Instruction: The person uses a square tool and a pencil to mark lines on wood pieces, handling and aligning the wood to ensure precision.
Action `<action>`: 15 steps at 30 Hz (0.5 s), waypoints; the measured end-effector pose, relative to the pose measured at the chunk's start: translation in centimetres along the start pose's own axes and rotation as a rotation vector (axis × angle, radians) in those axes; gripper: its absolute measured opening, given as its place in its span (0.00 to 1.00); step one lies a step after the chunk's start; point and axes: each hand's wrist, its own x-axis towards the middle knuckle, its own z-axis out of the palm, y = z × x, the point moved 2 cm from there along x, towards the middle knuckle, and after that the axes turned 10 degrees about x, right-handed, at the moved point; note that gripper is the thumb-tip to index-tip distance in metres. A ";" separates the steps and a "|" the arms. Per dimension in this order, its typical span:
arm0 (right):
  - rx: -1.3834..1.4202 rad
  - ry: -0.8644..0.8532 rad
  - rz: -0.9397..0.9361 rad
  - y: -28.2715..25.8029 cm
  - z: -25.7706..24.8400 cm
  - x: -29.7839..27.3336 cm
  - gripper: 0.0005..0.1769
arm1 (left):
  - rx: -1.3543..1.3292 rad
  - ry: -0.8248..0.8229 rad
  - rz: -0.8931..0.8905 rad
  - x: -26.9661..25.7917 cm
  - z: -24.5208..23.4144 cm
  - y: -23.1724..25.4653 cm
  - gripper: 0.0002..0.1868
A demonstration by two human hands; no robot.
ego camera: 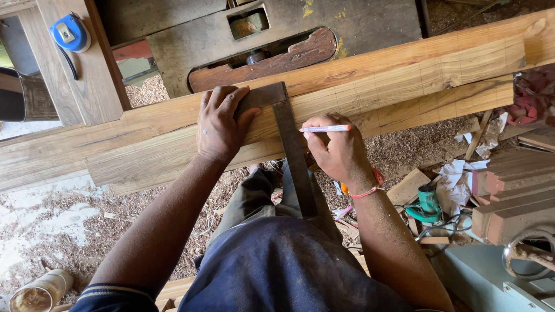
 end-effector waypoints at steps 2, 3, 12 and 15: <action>-0.060 -0.010 -0.033 -0.1 0.3 0.2 0.04 | 0.000 0.004 0.003 0.0 0.0 0.0 0.24; -0.072 -0.014 -0.042 -0.1 0.4 0.3 0.04 | -0.001 0.007 0.005 0.0 0.1 0.0 0.24; -0.150 0.068 -0.070 1.9 2.5 3.5 0.04 | 0.017 0.000 -0.006 -0.1 0.4 -0.2 0.25; -0.140 0.105 -0.131 2.5 2.7 3.9 0.05 | 0.013 0.009 0.001 -0.1 0.3 -0.1 0.25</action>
